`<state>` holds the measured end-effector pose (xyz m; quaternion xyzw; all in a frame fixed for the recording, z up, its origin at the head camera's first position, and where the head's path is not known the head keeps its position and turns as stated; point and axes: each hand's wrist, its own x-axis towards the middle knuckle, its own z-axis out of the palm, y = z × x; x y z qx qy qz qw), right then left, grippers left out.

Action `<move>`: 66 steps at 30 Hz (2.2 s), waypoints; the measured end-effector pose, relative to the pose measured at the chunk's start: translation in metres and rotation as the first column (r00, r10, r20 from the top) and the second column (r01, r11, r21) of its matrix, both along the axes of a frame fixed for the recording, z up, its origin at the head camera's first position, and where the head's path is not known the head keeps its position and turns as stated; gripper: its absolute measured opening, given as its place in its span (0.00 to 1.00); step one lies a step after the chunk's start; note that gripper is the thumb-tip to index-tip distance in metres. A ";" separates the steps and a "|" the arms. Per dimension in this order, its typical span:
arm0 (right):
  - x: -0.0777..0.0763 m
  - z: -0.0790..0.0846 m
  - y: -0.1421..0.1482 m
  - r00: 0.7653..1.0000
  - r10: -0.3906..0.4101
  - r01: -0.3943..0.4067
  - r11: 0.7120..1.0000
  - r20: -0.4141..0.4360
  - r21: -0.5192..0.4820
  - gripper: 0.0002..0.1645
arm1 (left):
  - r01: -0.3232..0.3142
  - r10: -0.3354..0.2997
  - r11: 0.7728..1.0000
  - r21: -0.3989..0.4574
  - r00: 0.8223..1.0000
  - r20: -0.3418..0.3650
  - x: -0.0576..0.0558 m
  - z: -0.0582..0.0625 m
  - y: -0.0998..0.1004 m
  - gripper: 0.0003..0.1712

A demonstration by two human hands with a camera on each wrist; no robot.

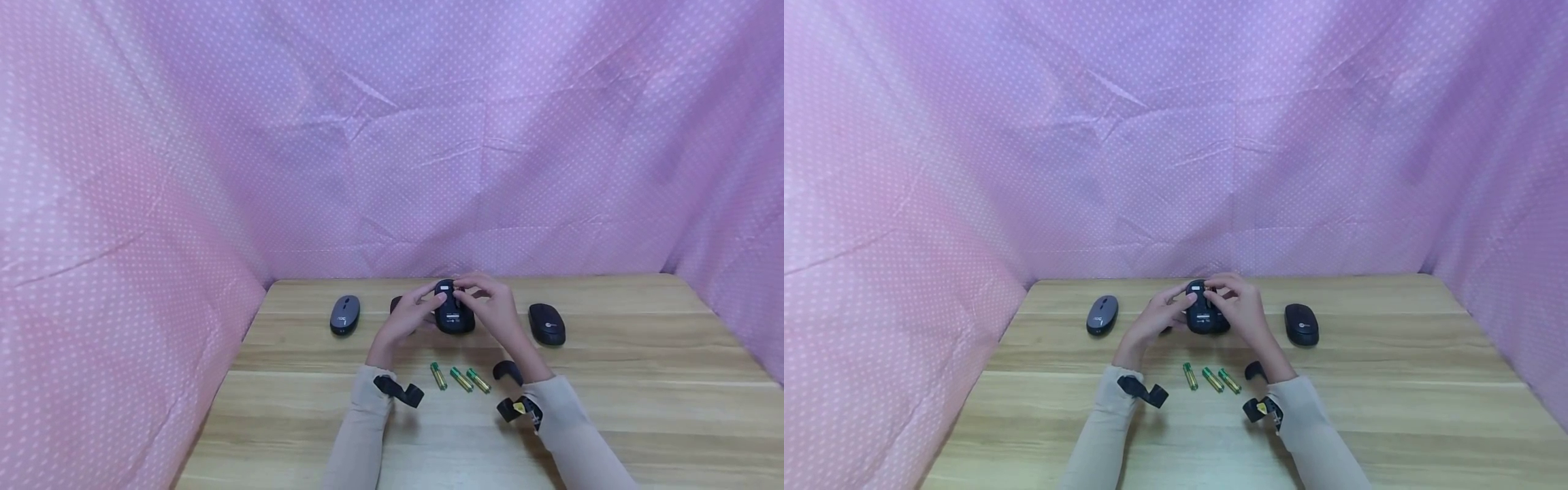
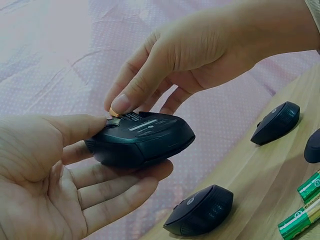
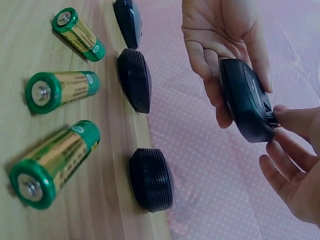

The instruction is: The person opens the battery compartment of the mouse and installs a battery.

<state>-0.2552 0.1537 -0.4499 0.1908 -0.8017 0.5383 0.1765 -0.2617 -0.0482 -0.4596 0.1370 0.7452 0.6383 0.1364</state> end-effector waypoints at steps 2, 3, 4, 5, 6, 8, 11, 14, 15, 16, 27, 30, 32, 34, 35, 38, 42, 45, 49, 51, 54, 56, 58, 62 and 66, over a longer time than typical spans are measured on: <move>0.000 0.001 0.000 1.000 0.005 -0.005 1.000 0.014 -0.005 0.11 | -0.004 0.004 1.000 0.013 1.000 0.004 0.000 0.000 0.000 0.31; 0.001 0.001 0.000 0.999 0.008 -0.007 1.000 0.031 -0.014 0.11 | -0.008 0.008 1.000 0.017 1.000 0.007 0.000 0.001 0.000 0.31; 0.001 0.002 0.000 0.999 0.011 -0.010 1.000 0.052 -0.024 0.11 | -0.009 0.009 1.000 0.023 1.000 0.011 0.000 0.002 0.000 0.31; 0.000 0.002 0.000 0.997 0.015 -0.012 0.999 0.080 -0.037 0.12 | -0.010 0.009 1.000 0.029 1.000 0.015 0.001 0.002 0.000 0.31; 0.000 0.002 0.001 0.993 0.022 -0.016 0.998 0.113 -0.054 0.13 | -0.011 0.011 0.999 0.032 1.000 0.019 0.001 0.002 0.000 0.30; 0.000 0.001 0.003 0.983 0.049 -0.032 0.995 0.180 -0.097 0.15 | -0.012 0.011 0.999 0.038 1.000 0.024 0.001 0.003 0.000 0.30; 0.000 0.002 0.005 0.957 0.095 -0.049 0.984 0.273 -0.169 0.18 | -0.008 0.007 0.999 0.043 1.000 0.030 0.001 0.003 0.000 0.30; 0.000 0.005 0.006 0.930 0.133 -0.059 0.974 0.342 -0.219 0.23 | 0.002 -0.003 0.999 0.049 1.000 0.030 0.001 0.003 0.000 0.31; 0.000 0.006 0.007 0.920 0.139 -0.056 0.972 0.366 -0.228 0.26 | 0.006 -0.007 0.999 0.049 1.000 0.026 0.001 0.003 0.000 0.31; 0.000 0.007 0.007 0.908 0.146 -0.056 0.971 0.393 -0.232 0.28 | 0.007 -0.008 0.999 0.051 1.000 0.025 0.000 0.003 0.000 0.31; -0.002 0.011 0.010 0.776 0.206 -0.093 0.972 0.596 -0.214 0.35 | 0.034 -0.034 0.999 0.024 0.999 -0.027 -0.003 0.001 0.002 0.31; -0.002 0.012 0.010 0.777 0.198 -0.084 0.973 0.598 -0.214 0.33 | 0.032 -0.031 0.999 0.012 0.999 -0.038 -0.002 0.001 0.003 0.31; -0.001 0.013 0.009 0.779 0.198 -0.086 0.974 0.595 -0.212 0.32 | 0.025 -0.025 1.000 0.008 0.999 -0.034 -0.002 0.001 0.004 0.30; -0.001 0.013 0.009 0.779 0.197 -0.081 0.973 0.595 -0.215 0.32 | 0.019 -0.019 1.000 0.002 0.999 -0.030 -0.001 0.001 0.004 0.30; -0.001 0.013 0.009 0.779 0.198 -0.082 0.973 0.595 -0.216 0.32 | 0.016 -0.016 1.000 -0.001 0.999 -0.028 -0.001 0.001 0.004 0.30; 0.000 0.013 0.008 0.778 0.201 -0.080 0.971 0.595 -0.224 0.31 | 0.017 -0.017 1.000 -0.008 0.999 -0.037 0.000 0.002 0.004 0.30; -0.001 0.012 0.007 0.781 0.205 -0.066 0.966 0.590 -0.249 0.29 | 0.042 -0.044 0.999 -0.023 0.996 -0.072 0.001 0.002 0.005 0.29; -0.002 0.009 0.006 0.782 0.205 -0.048 0.962 0.588 -0.270 0.29 | 0.034 -0.037 0.999 -0.033 0.996 -0.084 0.001 0.002 0.006 0.28; -0.002 0.008 0.004 0.788 0.181 -0.040 0.969 0.588 -0.244 0.30 | 0.011 -0.015 0.999 -0.043 0.997 -0.080 0.000 0.002 0.006 0.29; -0.001 0.008 0.003 0.799 0.156 -0.044 0.978 0.580 -0.203 0.30 | 0.020 -0.024 0.999 -0.044 0.996 -0.082 0.000 0.002 0.006 0.28; 0.000 0.008 0.003 0.827 0.119 -0.054 0.990 0.549 -0.133 0.28 | 0.048 -0.050 0.998 -0.027 0.995 -0.081 0.000 0.002 0.006 0.28; 0.000 0.007 0.004 0.843 0.100 -0.059 0.994 0.529 -0.093 0.27 | 0.064 -0.065 0.998 -0.017 0.995 -0.076 0.000 0.002 0.007 0.28; 0.000 0.006 0.004 0.853 0.090 -0.065 0.996 0.514 -0.066 0.27 | 0.073 -0.073 0.997 -0.012 0.995 -0.073 0.000 0.001 0.007 0.28; -0.001 0.005 0.005 0.858 0.090 -0.082 0.996 0.505 -0.039 0.27 | 0.064 -0.065 0.998 -0.016 0.996 -0.065 0.001 0.001 0.007 0.27; -0.002 0.004 0.006 0.860 0.092 -0.097 0.995 0.501 -0.017 0.27 | 0.063 -0.065 0.998 -0.027 0.996 -0.065 0.001 0.001 0.007 0.27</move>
